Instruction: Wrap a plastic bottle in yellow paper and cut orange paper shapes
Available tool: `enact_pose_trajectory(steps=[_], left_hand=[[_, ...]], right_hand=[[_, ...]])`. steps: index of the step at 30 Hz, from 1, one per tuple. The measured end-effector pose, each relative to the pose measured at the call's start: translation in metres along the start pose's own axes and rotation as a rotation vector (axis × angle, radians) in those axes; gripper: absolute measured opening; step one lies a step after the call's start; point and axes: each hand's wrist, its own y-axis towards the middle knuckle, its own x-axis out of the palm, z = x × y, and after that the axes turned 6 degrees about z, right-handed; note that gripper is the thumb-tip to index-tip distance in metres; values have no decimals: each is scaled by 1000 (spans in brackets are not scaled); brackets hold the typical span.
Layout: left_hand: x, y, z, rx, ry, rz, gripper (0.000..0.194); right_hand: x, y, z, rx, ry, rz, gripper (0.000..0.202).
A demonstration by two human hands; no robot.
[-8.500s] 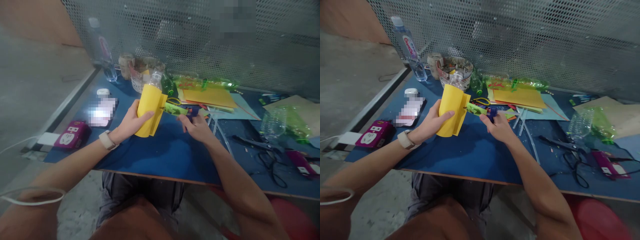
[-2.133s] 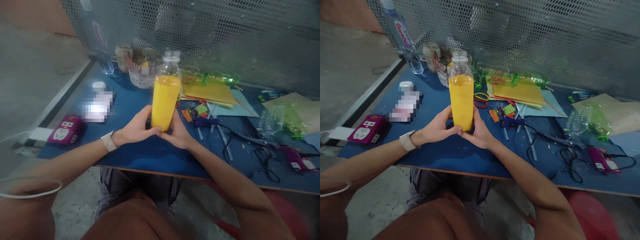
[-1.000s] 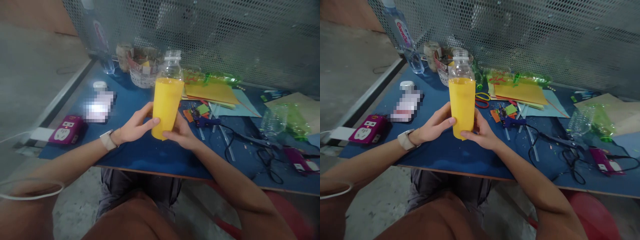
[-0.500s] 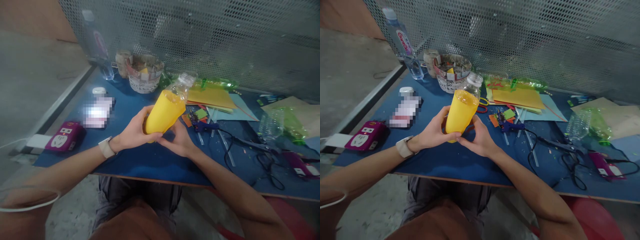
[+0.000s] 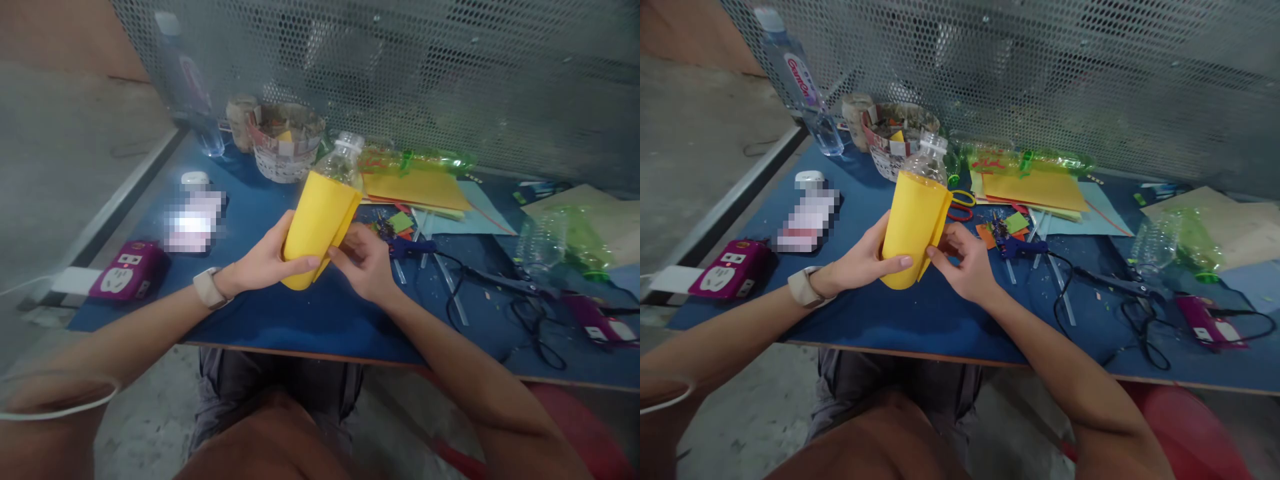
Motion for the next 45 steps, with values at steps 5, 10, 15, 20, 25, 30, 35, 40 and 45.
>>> enact_pose_trajectory(steps=[5,10,15,20,25,30,35,40,45], left_hand=[[-1,1,3,-51,-55,-26,75],[-1,2,5,-66,-154,-72,76],[-1,-1,8,-121,-303,-164,67],[-3,-2,11,-145,-344,-192,61],[-7,1,11,-85,-217,-180,62],[-8,2,12,-92,-230,-220,60],[-9,2,15,-60,-168,-199,65],[-12,4,6,-27,22,-28,61],[-15,7,-1,-65,148,195,59]], right_hand=[[0,2,-1,-8,17,0,48],[-3,4,1,-20,68,-50,41],[-7,4,1,-5,72,-154,43],[-10,3,-1,-57,55,-176,39],[-12,5,-6,-53,30,-3,48],[-17,8,-5,-33,79,-89,46],[-19,12,-2,-70,98,-209,35],[-45,25,-14,-174,-302,-204,27],[-117,47,-36,-173,-1033,1,16]])
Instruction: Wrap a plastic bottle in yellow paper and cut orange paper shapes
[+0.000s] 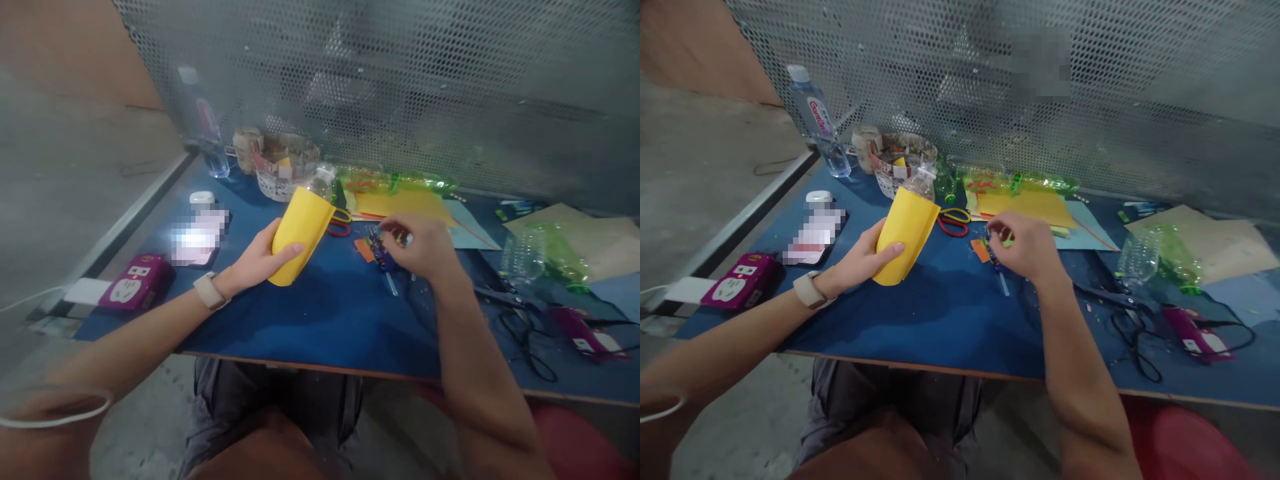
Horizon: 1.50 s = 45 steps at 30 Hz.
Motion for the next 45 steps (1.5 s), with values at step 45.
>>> enact_pose_trajectory(steps=[45], left_hand=[[-11,7,8,-259,-100,196,70]], right_hand=[[51,-18,-33,17,759,-203,54]])
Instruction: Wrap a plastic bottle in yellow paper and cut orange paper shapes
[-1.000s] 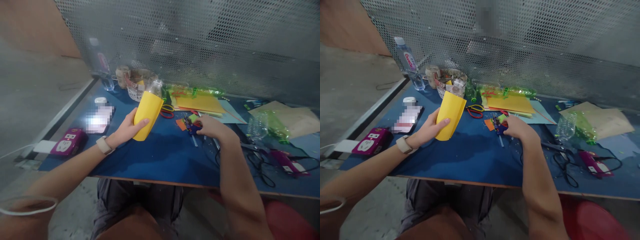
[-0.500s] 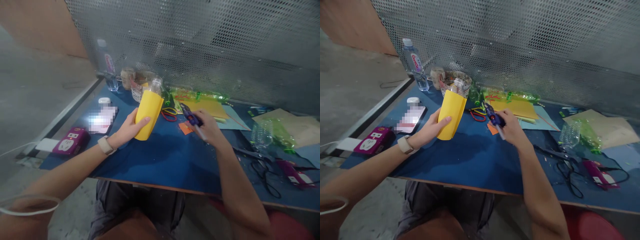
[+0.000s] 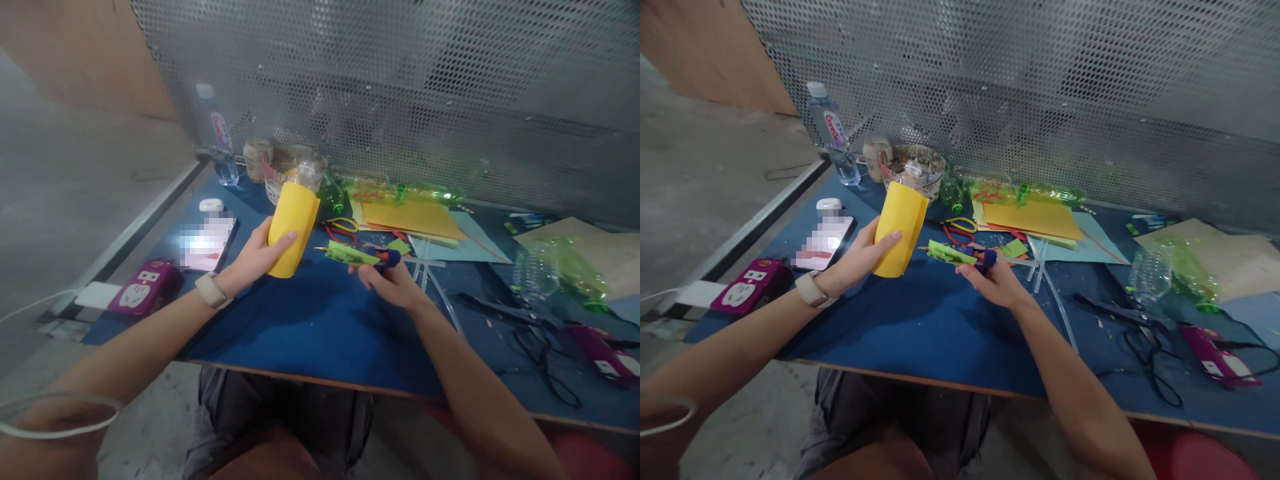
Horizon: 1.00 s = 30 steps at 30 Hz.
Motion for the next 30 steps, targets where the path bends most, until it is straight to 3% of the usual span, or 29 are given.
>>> enact_pose_trajectory(steps=[6,15,23,30], left_hand=[[-1,4,3,-3,-107,27,71],[1,2,6,3,-247,33,72],[4,-5,15,-4,-272,6,73],[6,-9,18,-6,-273,-21,72]], right_hand=[[6,-3,0,150,-47,-11,59],[6,-7,-15,-31,-170,-12,52],[19,-9,-9,-42,-241,-36,54],[17,-7,-9,-2,-237,-48,53]])
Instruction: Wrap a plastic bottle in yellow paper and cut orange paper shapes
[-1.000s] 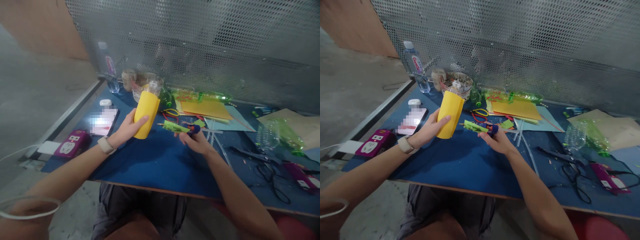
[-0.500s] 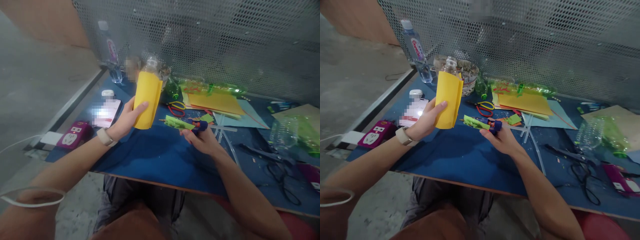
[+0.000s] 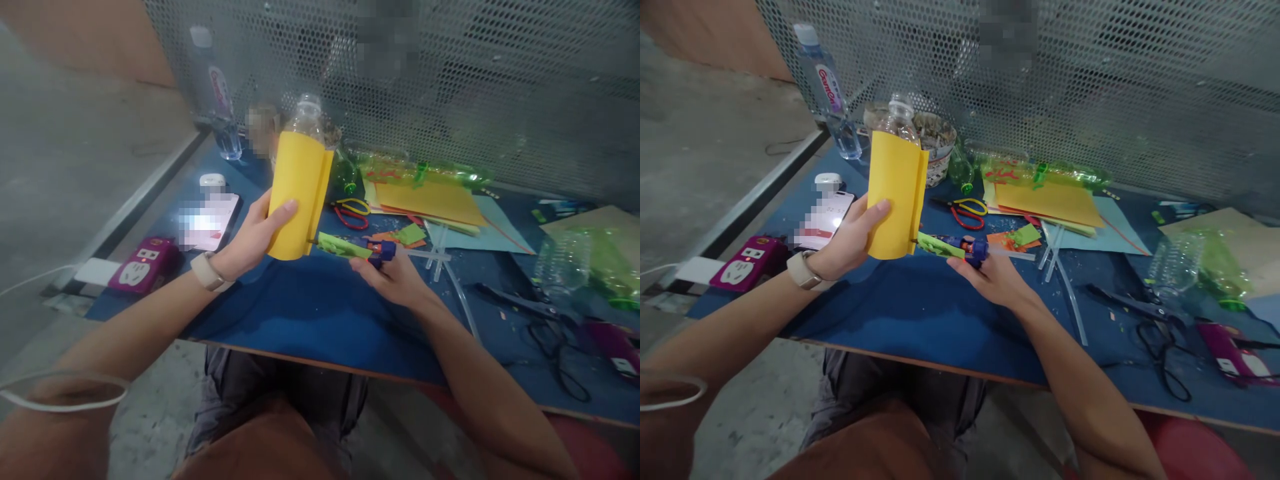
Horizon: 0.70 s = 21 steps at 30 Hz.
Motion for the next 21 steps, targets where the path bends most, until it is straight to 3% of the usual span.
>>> enact_pose_trajectory(steps=[8,16,21], left_hand=[[2,0,1,-28,-15,-9,77],[2,-1,1,-6,12,-40,73],[2,-1,-1,5,34,-54,76]], right_hand=[[0,2,-2,-98,-55,-8,49],[-5,2,-2,-48,-108,-29,44],[-5,1,4,-78,-121,-4,51]])
